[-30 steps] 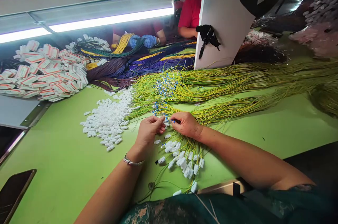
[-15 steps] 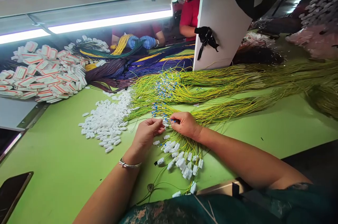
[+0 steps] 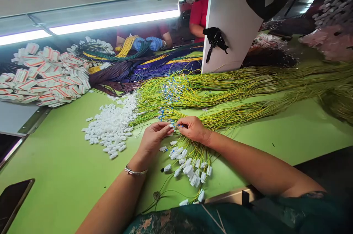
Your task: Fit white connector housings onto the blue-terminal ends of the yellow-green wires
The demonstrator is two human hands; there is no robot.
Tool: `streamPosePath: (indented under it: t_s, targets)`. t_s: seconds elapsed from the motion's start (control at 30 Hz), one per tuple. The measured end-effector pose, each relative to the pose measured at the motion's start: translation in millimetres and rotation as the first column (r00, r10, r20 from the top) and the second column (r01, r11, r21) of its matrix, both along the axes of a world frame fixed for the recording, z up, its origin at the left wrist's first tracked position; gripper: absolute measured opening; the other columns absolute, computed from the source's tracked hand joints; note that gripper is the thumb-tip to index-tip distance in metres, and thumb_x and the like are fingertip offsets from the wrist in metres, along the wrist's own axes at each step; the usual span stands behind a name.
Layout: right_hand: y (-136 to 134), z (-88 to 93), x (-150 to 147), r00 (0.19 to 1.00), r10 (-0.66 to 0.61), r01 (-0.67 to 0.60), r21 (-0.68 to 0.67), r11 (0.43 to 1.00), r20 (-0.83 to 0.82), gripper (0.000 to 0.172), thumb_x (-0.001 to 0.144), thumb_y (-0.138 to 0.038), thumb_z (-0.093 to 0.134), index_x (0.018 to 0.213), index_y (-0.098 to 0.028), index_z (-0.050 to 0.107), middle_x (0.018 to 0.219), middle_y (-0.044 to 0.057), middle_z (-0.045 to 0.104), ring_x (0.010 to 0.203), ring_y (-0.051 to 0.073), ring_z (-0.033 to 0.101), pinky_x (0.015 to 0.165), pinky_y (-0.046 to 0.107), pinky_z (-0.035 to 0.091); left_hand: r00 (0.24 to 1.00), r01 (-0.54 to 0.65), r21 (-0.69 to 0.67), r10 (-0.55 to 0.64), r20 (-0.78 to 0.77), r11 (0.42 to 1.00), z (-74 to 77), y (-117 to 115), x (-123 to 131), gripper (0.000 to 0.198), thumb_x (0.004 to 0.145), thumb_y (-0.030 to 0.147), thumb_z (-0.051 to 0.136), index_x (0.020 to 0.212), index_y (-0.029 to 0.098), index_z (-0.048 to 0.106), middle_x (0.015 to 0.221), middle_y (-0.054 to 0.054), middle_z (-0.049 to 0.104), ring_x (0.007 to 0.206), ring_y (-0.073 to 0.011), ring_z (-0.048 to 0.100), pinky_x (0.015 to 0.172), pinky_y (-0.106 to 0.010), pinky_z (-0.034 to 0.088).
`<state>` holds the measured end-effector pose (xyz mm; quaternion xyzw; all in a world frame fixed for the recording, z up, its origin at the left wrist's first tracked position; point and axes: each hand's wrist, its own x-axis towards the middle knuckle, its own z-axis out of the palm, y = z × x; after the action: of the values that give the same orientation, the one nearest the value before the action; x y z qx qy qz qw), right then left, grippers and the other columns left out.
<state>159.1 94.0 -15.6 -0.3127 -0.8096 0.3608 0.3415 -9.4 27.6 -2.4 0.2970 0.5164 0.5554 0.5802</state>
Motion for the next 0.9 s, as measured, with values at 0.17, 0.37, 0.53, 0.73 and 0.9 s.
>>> streamPosePath:
  t_s: [0.17,0.37,0.53,0.73,0.9]
  targets:
    - [-1,-1.4,0,0.999,0.025,-0.027,0.057,0.998,0.041,0.011,0.074,-0.014,0.057,0.075,-0.015,0.068,0.068,0.000,0.065,0.061,0.010,0.053,0.059,0.020,0.037,0.997,0.045,-0.014,-0.046,-0.069,0.999,1.8,-1,7,0.029,0.060,0.028,0.082,0.078,0.011,0.068,0.071,-0.005,0.071,0.062,-0.0111,0.065,0.067,-0.021,0.052]
    - [-2,1.1,2,0.996,0.036,-0.042,0.068,0.997,0.087,0.010,0.073,-0.014,0.058,0.074,-0.015,0.068,0.065,0.000,0.065,0.058,0.010,0.051,0.058,0.021,0.037,0.972,0.052,0.014,-0.048,-0.228,0.999,4.8,0,5,0.027,0.061,0.030,0.081,0.075,0.012,0.067,0.064,-0.004,0.069,0.058,-0.0119,0.062,0.060,-0.022,0.050]
    - [1,5.5,2,0.997,-0.033,0.026,-0.093,0.995,-0.070,0.016,0.077,-0.023,0.059,0.077,-0.014,0.072,0.069,0.003,0.069,0.061,0.012,0.058,0.059,0.022,0.043,0.808,0.213,0.013,-0.168,-0.564,0.977,12.7,-8,-2,0.017,0.066,0.029,0.074,0.074,0.014,0.070,0.063,-0.003,0.067,0.053,-0.0119,0.057,0.052,-0.023,0.045]
    - [2,0.9,1,0.987,-0.092,0.075,-0.123,0.990,-0.135,0.022,0.079,-0.032,0.061,0.083,-0.016,0.074,0.079,0.005,0.072,0.070,0.017,0.064,0.065,0.027,0.049,0.486,0.455,0.051,-0.200,-0.851,0.889,34.7,-13,-34,0.012,0.072,0.022,0.061,0.076,0.018,0.072,0.080,-0.006,0.070,0.075,-0.0174,0.062,0.071,-0.028,0.048]
    - [0,-0.3,2,0.998,-0.059,0.056,-0.079,0.995,-0.038,0.023,0.076,-0.020,0.056,0.091,-0.015,0.073,0.082,0.006,0.073,0.070,0.015,0.063,0.065,0.025,0.048,0.118,0.078,-0.102,-0.110,-0.987,0.992,48.9,-22,-114,0.018,0.071,0.027,0.059,0.080,0.020,0.072,0.083,-0.005,0.070,0.073,-0.0201,0.062,0.073,-0.031,0.047]
